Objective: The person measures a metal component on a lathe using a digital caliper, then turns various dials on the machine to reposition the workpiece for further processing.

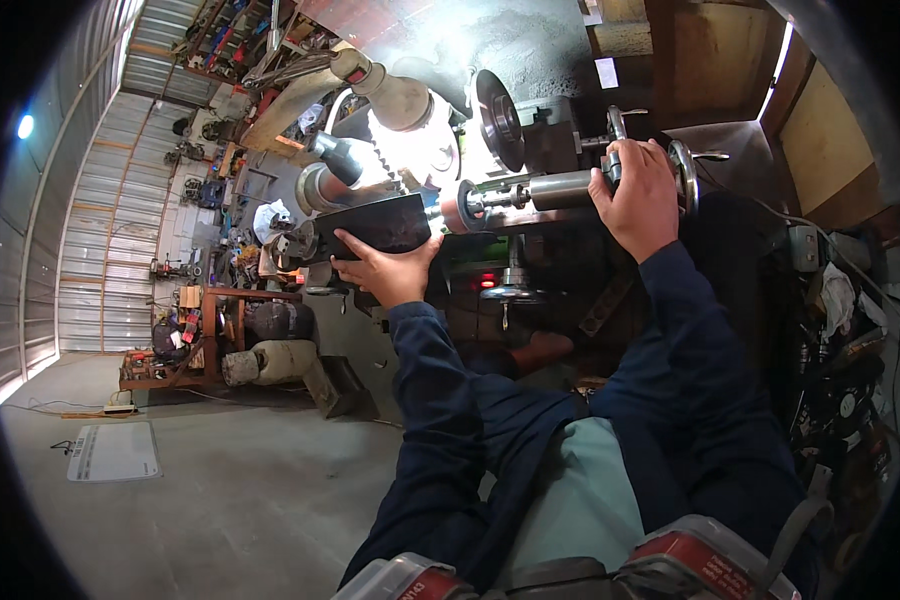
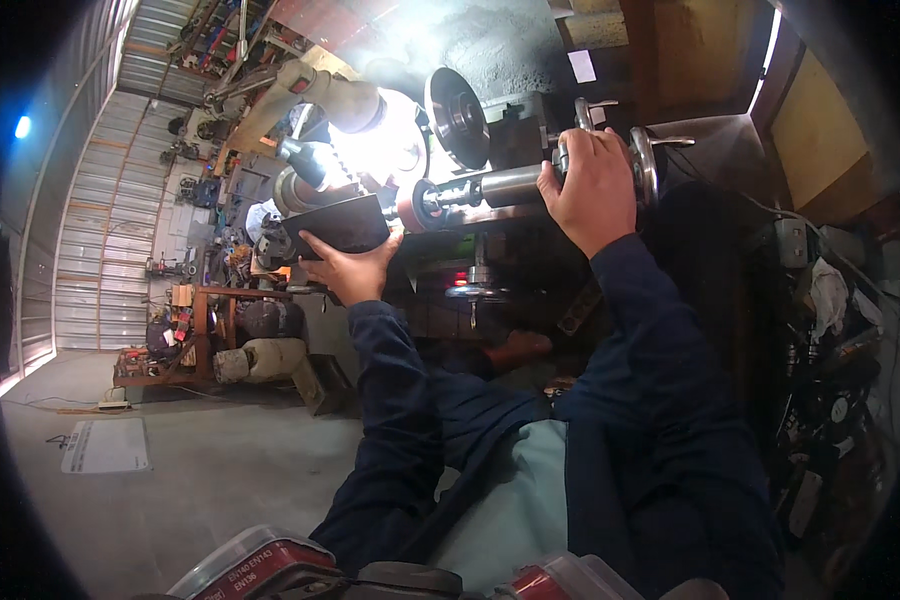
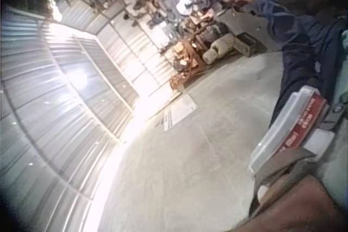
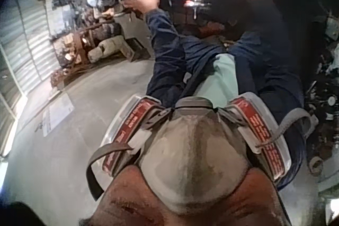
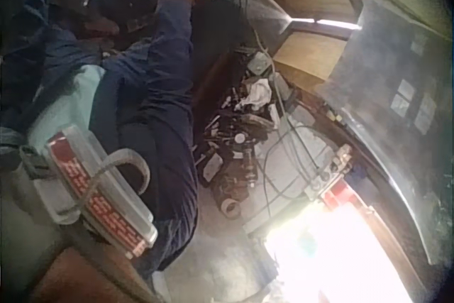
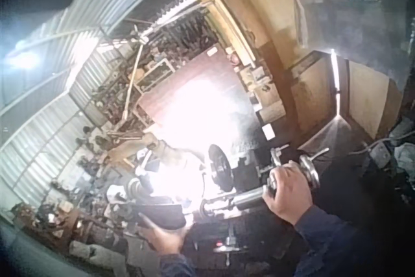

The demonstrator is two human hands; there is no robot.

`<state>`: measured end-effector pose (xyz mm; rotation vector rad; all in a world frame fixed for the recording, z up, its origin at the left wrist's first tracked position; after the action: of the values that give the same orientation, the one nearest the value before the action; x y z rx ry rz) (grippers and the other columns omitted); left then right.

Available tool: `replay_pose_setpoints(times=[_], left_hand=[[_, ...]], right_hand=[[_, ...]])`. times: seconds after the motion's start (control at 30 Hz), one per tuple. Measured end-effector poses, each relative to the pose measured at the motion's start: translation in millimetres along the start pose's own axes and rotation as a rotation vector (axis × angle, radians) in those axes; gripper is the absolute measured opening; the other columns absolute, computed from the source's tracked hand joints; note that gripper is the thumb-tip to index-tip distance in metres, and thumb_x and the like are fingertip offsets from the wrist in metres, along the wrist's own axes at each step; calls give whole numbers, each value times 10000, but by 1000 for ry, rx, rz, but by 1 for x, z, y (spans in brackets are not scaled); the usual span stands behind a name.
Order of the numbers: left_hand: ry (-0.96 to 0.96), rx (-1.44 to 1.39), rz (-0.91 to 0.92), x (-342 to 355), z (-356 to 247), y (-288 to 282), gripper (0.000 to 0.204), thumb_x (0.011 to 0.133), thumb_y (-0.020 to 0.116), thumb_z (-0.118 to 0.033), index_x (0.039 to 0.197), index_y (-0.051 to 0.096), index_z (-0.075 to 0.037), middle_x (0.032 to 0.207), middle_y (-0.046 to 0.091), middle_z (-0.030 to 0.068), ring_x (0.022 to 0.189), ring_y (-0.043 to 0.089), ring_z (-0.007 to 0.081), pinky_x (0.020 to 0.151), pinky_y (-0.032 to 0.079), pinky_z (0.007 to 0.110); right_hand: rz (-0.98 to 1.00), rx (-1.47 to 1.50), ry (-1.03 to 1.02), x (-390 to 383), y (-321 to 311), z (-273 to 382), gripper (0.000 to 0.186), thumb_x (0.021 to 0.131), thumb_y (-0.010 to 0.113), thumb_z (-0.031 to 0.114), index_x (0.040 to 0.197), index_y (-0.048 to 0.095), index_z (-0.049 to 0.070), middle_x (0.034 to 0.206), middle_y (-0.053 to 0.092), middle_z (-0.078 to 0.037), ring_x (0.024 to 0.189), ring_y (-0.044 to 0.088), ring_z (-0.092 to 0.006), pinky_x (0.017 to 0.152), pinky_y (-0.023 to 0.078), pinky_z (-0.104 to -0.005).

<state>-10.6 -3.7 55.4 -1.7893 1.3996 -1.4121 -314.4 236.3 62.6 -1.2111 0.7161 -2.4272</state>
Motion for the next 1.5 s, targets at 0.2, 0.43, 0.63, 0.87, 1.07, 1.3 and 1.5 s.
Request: replay_pose_setpoints(times=[0.2, 0.43, 0.63, 0.87, 1.07, 1.3, 1.5], left_hand=[[-52, 12, 50, -2, -5, 2, 1569, 414, 993, -492, 1597, 12, -174, 1542, 51, 435, 1457, 142, 565, 1120, 290, 658], [-62, 40, 76, -2, -10, 4, 1562, 421, 988, -502, 1597, 14, -173, 1542, 51, 435, 1460, 142, 558, 1118, 291, 662], [-54, 36, 61, -1, -9, 6, 1561, 415, 986, -512, 1598, 21, -183, 1550, 47, 422, 1467, 125, 551, 1126, 277, 664], [-60, 49, 58, 0, -12, 6, 1560, 410, 987, -506, 1599, 28, -188, 1555, 49, 415, 1470, 117, 546, 1131, 268, 663], [-78, 27, 81, 0, -16, 2, 1555, 415, 986, -507, 1600, 31, -190, 1555, 54, 414, 1465, 132, 550, 1128, 278, 659], [-58, 62, 61, 2, -15, 3, 1556, 420, 986, -505, 1599, 23, -190, 1553, 58, 413, 1459, 132, 562, 1124, 287, 660], [-61, 59, 66, 4, -13, 3, 1557, 423, 991, -489, 1598, 17, -184, 1550, 50, 417, 1464, 116, 557, 1118, 287, 668]], right_hand=[[-24, 26, -18, 0, -1, 0, 275, 822, 706, 157, 1017, 564, 25, 920, 643, -150, 964, 609, -371, 1033, 417, -510], [3, 8, 0, 1, 0, -1, 307, 801, 721, 163, 1029, 588, 7, 958, 663, -181, 999, 606, -381, 1018, 431, -502], [9, 13, 0, 0, 1, 0, 312, 806, 716, 170, 1037, 590, 2, 961, 665, -184, 1006, 606, -384, 1026, 428, -505], [-17, 26, -6, 0, 0, -1, 270, 816, 707, 150, 1011, 561, 33, 905, 642, -155, 970, 612, -372, 1035, 418, -523], [-16, 26, -12, 0, 0, -1, 269, 820, 705, 156, 1011, 562, 33, 911, 643, -154, 976, 608, -375, 1040, 415, -518], [-4, 7, -12, 1, 0, -1, 306, 804, 716, 169, 1024, 580, 5, 931, 657, -186, 965, 609, -391, 1016, 434, -516], [-3, 15, -15, 0, 1, 0, 308, 804, 715, 168, 1031, 579, 10, 932, 657, -186, 968, 608, -391, 1013, 437, -517]])
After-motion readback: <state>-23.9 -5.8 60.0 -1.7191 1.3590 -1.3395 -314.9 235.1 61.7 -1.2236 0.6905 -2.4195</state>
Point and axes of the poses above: each hand's wrist, its own x-axis towards the middle knuckle, its own y-axis out of the palm, z = x × y, the point moved 8 cm from there along x, towards the middle knuckle
